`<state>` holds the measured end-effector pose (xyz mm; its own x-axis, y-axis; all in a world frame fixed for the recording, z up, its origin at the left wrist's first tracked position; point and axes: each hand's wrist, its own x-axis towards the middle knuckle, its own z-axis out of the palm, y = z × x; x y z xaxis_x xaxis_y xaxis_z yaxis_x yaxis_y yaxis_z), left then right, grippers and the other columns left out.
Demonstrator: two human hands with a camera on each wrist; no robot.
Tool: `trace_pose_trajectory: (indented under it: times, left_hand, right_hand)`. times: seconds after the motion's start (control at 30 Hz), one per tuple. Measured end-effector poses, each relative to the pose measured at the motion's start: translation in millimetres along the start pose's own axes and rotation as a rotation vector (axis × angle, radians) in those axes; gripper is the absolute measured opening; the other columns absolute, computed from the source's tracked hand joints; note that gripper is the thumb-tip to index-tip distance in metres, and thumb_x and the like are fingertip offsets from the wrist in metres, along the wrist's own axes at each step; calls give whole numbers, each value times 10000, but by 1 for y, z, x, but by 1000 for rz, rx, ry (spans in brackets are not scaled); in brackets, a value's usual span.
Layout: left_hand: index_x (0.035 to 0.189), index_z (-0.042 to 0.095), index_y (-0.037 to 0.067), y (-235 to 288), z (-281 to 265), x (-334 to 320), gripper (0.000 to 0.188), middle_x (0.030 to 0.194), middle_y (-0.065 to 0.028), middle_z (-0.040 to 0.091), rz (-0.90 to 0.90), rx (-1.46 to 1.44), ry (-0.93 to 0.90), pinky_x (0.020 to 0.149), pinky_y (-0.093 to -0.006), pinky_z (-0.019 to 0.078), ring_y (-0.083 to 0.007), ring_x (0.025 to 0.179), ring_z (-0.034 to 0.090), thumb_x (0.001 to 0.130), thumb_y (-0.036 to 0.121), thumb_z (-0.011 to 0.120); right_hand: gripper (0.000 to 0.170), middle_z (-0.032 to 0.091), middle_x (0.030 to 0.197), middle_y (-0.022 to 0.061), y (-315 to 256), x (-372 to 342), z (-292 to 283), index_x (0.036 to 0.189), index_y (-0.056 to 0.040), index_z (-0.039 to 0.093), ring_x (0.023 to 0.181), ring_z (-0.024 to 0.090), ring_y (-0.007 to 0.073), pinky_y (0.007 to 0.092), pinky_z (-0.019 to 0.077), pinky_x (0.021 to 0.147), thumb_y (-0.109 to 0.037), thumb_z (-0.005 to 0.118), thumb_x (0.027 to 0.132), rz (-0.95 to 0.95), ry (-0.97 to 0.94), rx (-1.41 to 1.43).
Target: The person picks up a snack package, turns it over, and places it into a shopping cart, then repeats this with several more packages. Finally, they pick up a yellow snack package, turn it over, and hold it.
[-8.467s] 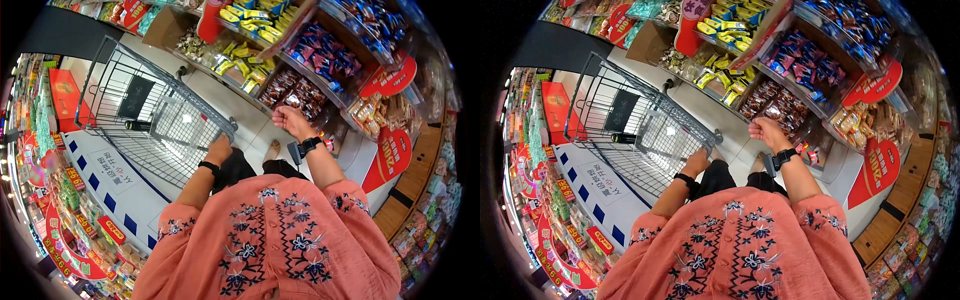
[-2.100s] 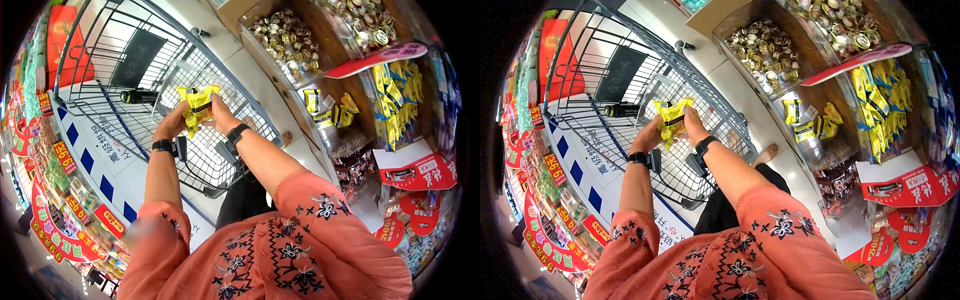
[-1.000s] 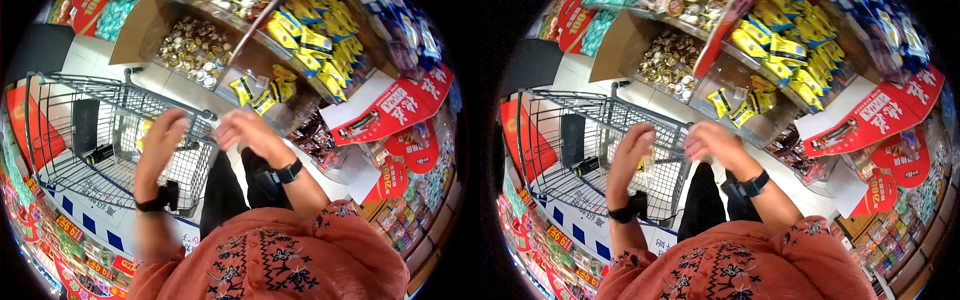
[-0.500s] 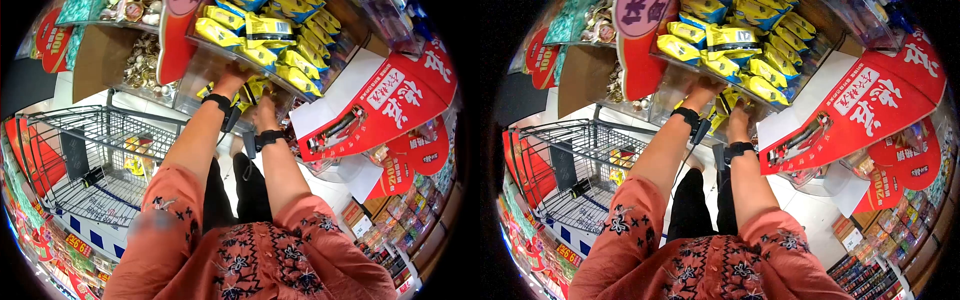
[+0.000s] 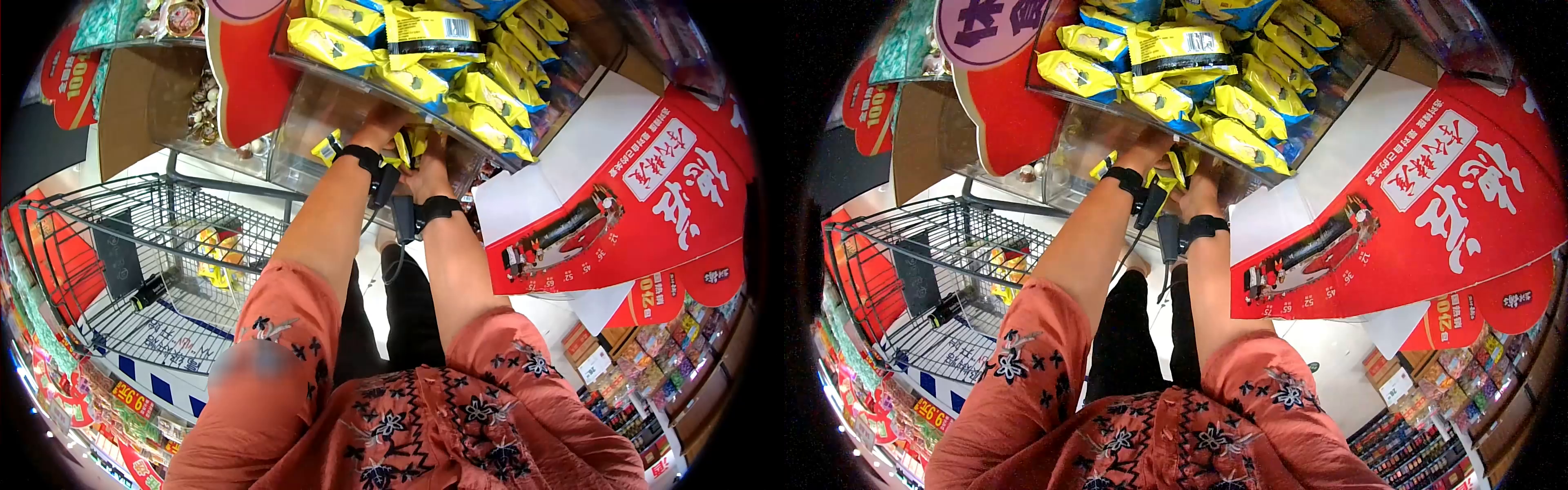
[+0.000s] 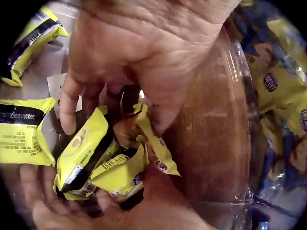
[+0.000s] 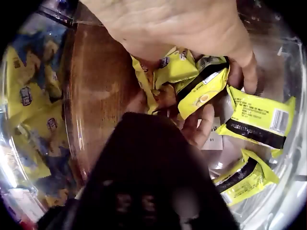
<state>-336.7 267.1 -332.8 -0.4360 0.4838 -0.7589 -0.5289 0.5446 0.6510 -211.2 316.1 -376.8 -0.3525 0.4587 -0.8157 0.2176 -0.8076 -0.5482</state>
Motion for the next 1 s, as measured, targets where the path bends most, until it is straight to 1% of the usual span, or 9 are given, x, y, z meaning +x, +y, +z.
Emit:
trace_pose_trajectory:
  times: [0.1, 0.2, 0.33, 0.43, 0.5, 0.57, 0.67, 0.77, 1.0]
  left_hand:
    - [1279, 564, 29, -4, -2, 3, 595, 1189, -93, 667, -83, -61, -67, 741, -403, 562, -207, 1057, 638, 869, 458, 615]
    - [1383, 487, 110, -7, -20, -25, 576, 1273, -97, 590, 118, 27, -114, 854, -394, 546, -242, 1066, 623, 931, 453, 588]
    - [1364, 528, 81, 4, -45, -50, 632, 1281, -141, 599, 82, 90, -176, 879, -368, 516, -255, 1048, 639, 921, 532, 553]
    - [1256, 622, 73, -44, -64, -33, 589, 1301, -188, 586, 47, 583, 21, 957, -387, 475, -328, 1107, 609, 908, 542, 548]
    - [1199, 663, 70, -81, -66, -22, 593, 1290, -235, 585, 219, 874, 200, 1035, -408, 405, -374, 1210, 529, 879, 558, 560]
    - [1228, 651, 75, -107, -77, -4, 625, 1319, -243, 570, 220, 943, 143, 1069, -408, 367, -356, 1275, 489, 866, 576, 561]
    - [1309, 593, 61, -95, -77, -27, 792, 1361, -249, 546, 22, 622, 273, 1102, -460, 331, -400, 1319, 444, 806, 672, 552]
    - [1339, 563, 44, -103, -82, -15, 850, 1378, -276, 524, 14, 430, 172, 1090, -458, 354, -412, 1301, 476, 784, 689, 563]
    - [1366, 532, 117, -60, -75, -48, 781, 1411, -115, 503, -133, 134, -61, 986, -442, 452, -276, 1284, 488, 819, 672, 582]
  right_hand:
    - [503, 610, 1187, -9, 6, 11, -6, 1224, -242, 562, 996, 569, 207, 471, 472, 853, -637, 513, 917, 168, 98, 56]
    - [522, 607, 1196, 1, 1, -12, -9, 1240, -214, 567, 1026, 566, 194, 445, 453, 829, -600, 579, 888, 51, -8, -96]
    - [523, 626, 1097, 17, -10, -50, 0, 1203, -158, 574, 1007, 566, 174, 427, 440, 822, -508, 663, 824, -4, 6, -298]
    - [483, 624, 1075, 28, -6, -63, 10, 1168, -141, 565, 997, 567, 164, 424, 442, 832, -471, 670, 832, 8, -24, -440]
    - [513, 606, 1103, 52, 24, -21, -14, 1191, -129, 532, 1021, 560, 192, 429, 462, 807, -467, 673, 831, 20, -85, -564]
    - [554, 604, 1119, 56, 33, -10, -22, 1230, -127, 514, 1045, 554, 207, 438, 474, 789, -481, 668, 831, 11, -87, -724]
    - [594, 585, 1189, 82, 26, -24, -12, 1261, -114, 503, 1090, 553, 238, 470, 497, 805, -492, 663, 831, 14, -27, -683]
    - [653, 536, 1302, 96, 14, -40, 2, 1317, -119, 485, 1203, 510, 260, 520, 492, 879, -517, 655, 828, 146, -36, -495]
    - [606, 362, 1497, 26, 4, -53, -7, 1423, -203, 435, 1364, 360, 246, 526, 483, 936, -536, 522, 925, 149, -284, -532]
